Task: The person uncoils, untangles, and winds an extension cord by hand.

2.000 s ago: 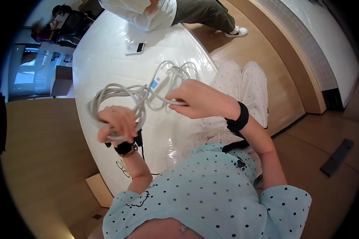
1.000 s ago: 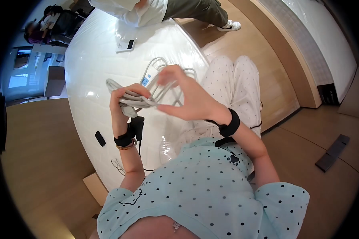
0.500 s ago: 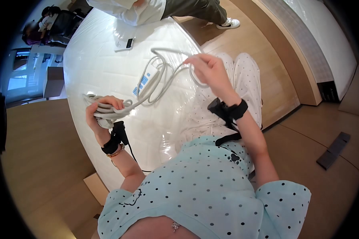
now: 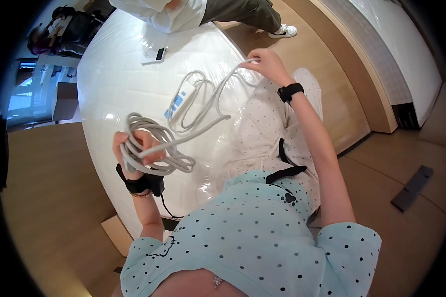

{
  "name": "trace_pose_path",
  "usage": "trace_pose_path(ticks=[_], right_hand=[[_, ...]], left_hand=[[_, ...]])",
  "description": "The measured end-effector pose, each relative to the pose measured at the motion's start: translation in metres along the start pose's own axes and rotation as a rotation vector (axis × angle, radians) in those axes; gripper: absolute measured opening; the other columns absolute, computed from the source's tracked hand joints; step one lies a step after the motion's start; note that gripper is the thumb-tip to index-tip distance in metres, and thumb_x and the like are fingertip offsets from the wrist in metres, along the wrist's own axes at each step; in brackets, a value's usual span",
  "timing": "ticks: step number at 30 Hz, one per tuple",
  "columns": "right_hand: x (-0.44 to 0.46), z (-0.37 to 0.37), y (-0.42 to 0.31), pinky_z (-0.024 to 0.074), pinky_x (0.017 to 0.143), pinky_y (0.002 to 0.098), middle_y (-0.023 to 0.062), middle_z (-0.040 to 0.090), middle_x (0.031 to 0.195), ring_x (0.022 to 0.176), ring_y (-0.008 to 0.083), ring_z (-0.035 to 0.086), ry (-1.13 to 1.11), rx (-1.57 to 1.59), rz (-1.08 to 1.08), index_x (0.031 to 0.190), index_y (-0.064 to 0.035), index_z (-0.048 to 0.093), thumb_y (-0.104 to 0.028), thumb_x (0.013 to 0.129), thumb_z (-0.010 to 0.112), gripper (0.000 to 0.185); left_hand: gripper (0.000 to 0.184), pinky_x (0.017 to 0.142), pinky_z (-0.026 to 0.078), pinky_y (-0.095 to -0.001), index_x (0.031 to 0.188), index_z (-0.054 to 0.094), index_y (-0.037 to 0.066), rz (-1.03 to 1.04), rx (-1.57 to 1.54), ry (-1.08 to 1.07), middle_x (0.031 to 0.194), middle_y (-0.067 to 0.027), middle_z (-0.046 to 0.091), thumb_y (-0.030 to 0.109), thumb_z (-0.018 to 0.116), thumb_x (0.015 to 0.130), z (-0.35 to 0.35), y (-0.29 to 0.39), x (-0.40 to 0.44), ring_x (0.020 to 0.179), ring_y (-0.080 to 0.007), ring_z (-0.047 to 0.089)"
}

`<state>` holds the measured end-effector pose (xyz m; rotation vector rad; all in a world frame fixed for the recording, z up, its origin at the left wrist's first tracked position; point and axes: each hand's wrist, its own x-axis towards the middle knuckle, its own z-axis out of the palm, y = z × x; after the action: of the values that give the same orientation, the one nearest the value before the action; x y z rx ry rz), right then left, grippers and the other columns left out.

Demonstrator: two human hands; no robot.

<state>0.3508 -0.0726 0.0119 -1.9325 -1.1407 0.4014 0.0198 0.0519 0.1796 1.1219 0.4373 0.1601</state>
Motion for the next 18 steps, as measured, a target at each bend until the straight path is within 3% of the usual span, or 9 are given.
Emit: trace_pose_path(ticks=[2, 5, 9, 13, 14, 16, 17, 18], right_hand=[[0.012, 0.002, 0.017, 0.037, 0.053, 0.0236, -0.0008, 0.053, 0.062, 0.057, 0.0087, 0.048, 0.081, 0.05, -0.14, 0.081, -0.0026, 0.067, -0.027, 0.077, 0.073, 0.026], [0.02, -0.042, -0.016, 0.0392, 0.056, 0.0221, -0.0007, 0.059, 0.065, 0.06, 0.0069, 0.051, 0.115, 0.322, -0.129, 0.071, -0.0044, 0.067, -0.027, 0.073, 0.076, 0.024], [0.016, -0.107, -0.042, 0.034, 0.051, 0.0195, -0.0052, 0.056, 0.065, 0.059, 0.0013, 0.048, 0.047, 0.348, -0.052, 0.067, -0.0078, 0.065, -0.025, 0.074, 0.075, 0.02], [0.023, -0.176, -0.027, 0.0346, 0.05, 0.0182, -0.0047, 0.052, 0.063, 0.059, 0.0015, 0.048, -0.262, 0.199, -0.177, 0.068, -0.0051, 0.059, -0.021, 0.071, 0.076, 0.023], [0.033, -0.188, -0.023, 0.0351, 0.05, 0.0183, -0.0045, 0.052, 0.061, 0.059, 0.002, 0.048, -0.472, 0.284, -0.211, 0.066, -0.0049, 0.059, -0.02, 0.069, 0.076, 0.023], [0.052, -0.202, -0.019, 0.0361, 0.05, 0.0184, -0.0041, 0.051, 0.058, 0.058, 0.0029, 0.048, -0.89, 0.453, -0.275, 0.064, -0.0046, 0.057, -0.02, 0.066, 0.075, 0.024], [0.047, -0.183, -0.008, 0.0381, 0.05, 0.0231, -0.0039, 0.047, 0.05, 0.055, 0.0053, 0.048, -0.471, 0.195, -0.34, 0.063, -0.0049, 0.058, -0.024, 0.064, 0.076, 0.027], [0.053, -0.165, -0.04, 0.0386, 0.05, 0.0253, -0.0016, 0.047, 0.051, 0.054, 0.0094, 0.049, -0.691, 0.023, -0.141, 0.063, -0.0055, 0.058, -0.028, 0.066, 0.075, 0.029]], left_hand=[[0.05, 0.053, 0.043, -0.0321, 0.054, 0.047, 0.002, -0.148, 0.024, -0.013, 0.044, -0.01, 0.046, 0.043, 0.031, 0.078, 0.0, -0.008, -0.004, 0.04, -0.0194, 0.041], [0.052, 0.045, 0.044, -0.03, 0.067, 0.058, -0.01, -0.409, 0.029, -0.048, 0.052, -0.017, 0.054, 0.038, 0.039, 0.071, -0.01, -0.01, -0.012, 0.043, -0.0239, 0.052], [0.052, 0.044, 0.042, -0.0314, 0.07, 0.06, -0.014, -0.405, -0.059, -0.217, 0.053, -0.0195, 0.054, 0.034, 0.041, 0.07, -0.038, -0.011, -0.031, 0.043, -0.0252, 0.051], [0.048, 0.046, 0.039, -0.0345, 0.06, 0.061, -0.008, 0.149, -0.232, -0.559, 0.052, -0.0161, 0.058, 0.035, 0.044, 0.072, -0.051, 0.0, -0.03, 0.042, -0.0244, 0.046], [0.048, 0.047, 0.039, -0.0343, 0.06, 0.062, -0.007, 0.284, -0.284, -0.634, 0.051, -0.0147, 0.058, 0.037, 0.046, 0.072, -0.059, 0.002, -0.03, 0.042, -0.0241, 0.045], [0.048, 0.051, 0.04, -0.0311, 0.058, 0.062, -0.004, 0.386, -0.349, -0.547, 0.049, -0.0107, 0.058, 0.04, 0.048, 0.073, -0.051, 0.013, -0.032, 0.042, -0.02, 0.046], [0.048, 0.052, 0.04, -0.0303, 0.058, 0.062, -0.003, 0.421, -0.385, -0.527, 0.049, -0.0102, 0.058, 0.04, 0.048, 0.074, -0.047, 0.015, -0.03, 0.042, -0.0188, 0.046], [0.048, 0.053, 0.04, -0.0294, 0.058, 0.062, -0.003, 0.454, -0.421, -0.509, 0.049, -0.0096, 0.058, 0.041, 0.048, 0.074, -0.043, 0.015, -0.027, 0.041, -0.0176, 0.046]])
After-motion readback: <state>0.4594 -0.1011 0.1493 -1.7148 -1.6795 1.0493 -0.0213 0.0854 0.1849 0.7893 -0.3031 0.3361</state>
